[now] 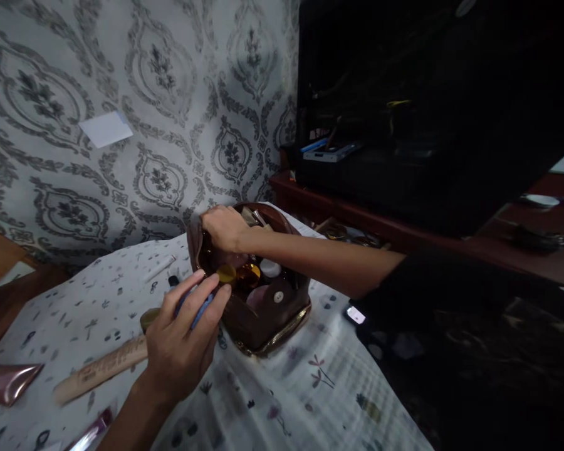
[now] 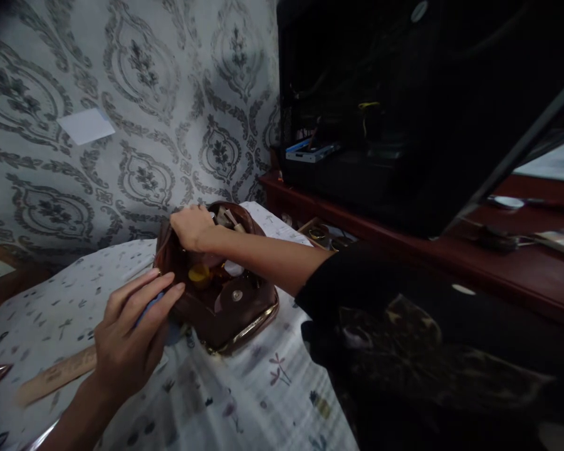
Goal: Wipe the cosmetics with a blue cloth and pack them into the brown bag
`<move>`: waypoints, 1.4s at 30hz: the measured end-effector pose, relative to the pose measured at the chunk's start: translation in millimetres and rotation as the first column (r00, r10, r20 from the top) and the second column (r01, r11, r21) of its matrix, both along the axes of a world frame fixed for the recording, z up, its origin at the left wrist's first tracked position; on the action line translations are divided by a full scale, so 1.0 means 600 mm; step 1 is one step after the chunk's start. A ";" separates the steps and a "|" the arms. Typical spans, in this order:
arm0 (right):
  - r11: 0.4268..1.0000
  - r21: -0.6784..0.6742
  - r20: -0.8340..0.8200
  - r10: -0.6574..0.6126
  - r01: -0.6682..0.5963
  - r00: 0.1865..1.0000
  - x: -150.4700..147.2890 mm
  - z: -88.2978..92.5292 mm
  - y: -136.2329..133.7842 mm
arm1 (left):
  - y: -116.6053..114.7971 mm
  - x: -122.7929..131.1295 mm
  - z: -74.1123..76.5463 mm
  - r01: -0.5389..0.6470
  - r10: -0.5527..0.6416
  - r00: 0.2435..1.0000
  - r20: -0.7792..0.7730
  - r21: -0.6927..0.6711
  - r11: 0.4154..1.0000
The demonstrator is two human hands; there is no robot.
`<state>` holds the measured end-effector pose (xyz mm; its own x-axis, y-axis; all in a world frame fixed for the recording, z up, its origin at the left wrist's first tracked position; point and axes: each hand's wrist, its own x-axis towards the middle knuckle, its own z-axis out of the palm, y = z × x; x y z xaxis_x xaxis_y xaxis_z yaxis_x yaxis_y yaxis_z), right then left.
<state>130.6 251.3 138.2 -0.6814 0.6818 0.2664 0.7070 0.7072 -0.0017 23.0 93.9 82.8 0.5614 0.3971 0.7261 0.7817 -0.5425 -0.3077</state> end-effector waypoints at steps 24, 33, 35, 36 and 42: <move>0.994 0.081 0.022 0.076 -0.077 0.997 0.012 -0.023 0.000 | 0.001 0.002 -0.006 0.002 0.001 0.999 0.055 -0.050 0.999; 0.996 0.046 -0.043 0.073 -0.071 0.996 0.027 -0.028 -0.007 | 0.000 0.002 -0.004 0.029 -0.023 0.997 0.074 -0.090 0.996; 0.999 0.017 -0.144 0.044 -0.041 0.989 0.035 -0.031 -0.024 | 0.000 0.002 -0.003 0.047 -0.040 0.996 0.081 -0.087 0.995; 0.999 0.009 -0.209 0.033 -0.032 0.977 0.041 -0.032 -0.037 | 0.001 0.002 -0.003 0.054 -0.047 0.995 0.087 -0.086 0.995; 1.000 0.001 -0.608 0.013 -0.016 0.794 0.094 -0.036 -0.163 | 0.006 0.000 -0.001 0.103 -0.086 0.987 0.139 -0.120 0.987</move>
<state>186.7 153.7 116.4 -0.3899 0.6750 0.6264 0.5484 0.7166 -0.4310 22.7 97.3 82.2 0.5027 0.4402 0.7439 0.7545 -0.6435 -0.1290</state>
